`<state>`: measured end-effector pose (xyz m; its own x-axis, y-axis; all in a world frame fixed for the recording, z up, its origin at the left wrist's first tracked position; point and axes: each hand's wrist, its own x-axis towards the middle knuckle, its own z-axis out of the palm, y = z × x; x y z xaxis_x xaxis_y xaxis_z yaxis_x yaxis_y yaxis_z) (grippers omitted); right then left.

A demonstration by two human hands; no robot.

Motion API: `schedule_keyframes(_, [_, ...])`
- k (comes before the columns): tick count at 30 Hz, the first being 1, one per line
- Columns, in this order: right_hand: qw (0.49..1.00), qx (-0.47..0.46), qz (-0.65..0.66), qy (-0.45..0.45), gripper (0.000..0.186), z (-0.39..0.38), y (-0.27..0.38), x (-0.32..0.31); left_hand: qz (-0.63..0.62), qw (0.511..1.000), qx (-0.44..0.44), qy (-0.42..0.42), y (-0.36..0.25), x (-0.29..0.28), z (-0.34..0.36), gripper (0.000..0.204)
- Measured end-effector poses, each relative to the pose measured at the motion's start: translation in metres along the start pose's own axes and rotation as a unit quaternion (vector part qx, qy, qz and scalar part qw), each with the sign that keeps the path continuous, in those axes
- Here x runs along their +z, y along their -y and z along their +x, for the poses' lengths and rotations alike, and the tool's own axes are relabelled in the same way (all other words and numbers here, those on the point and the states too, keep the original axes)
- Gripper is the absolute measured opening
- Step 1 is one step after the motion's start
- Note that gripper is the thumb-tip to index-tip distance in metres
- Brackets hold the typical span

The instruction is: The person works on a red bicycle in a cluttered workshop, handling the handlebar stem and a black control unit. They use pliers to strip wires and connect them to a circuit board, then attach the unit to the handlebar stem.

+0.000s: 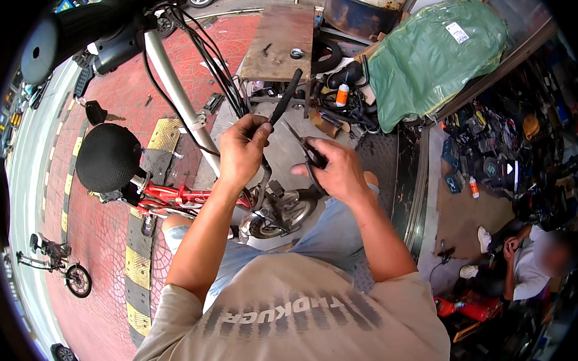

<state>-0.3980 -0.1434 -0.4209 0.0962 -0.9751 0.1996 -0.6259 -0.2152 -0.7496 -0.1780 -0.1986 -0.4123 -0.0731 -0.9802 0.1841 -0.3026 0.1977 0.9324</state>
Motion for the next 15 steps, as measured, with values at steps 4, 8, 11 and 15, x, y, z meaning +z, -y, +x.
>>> schedule_keyframes(4, [0.993, -0.082, -0.081, -0.014, 0.062, 0.004, 0.025, -0.015, -0.162, 0.985, -0.059, 0.011, 0.006, 0.004, 0.0, 0.008])
schedule_keyframes(8, [0.988, -0.084, -0.13, 0.006, 0.062, 0.006, 0.032, -0.019, -0.252, 0.963, -0.074, 0.057, 0.012, -0.001, -0.002, 0.006])
schedule_keyframes(11, [0.988, -0.083, -0.129, 0.017, 0.06, 0.007, 0.029, -0.017, -0.287, 0.952, -0.086, 0.061, 0.013, -0.001, -0.002, 0.004])
schedule_keyframes(15, [0.991, -0.075, -0.108, 0.023, 0.057, 0.008, 0.027, -0.014, -0.327, 0.936, -0.113, 0.061, 0.009, -0.002, -0.001, 0.005])
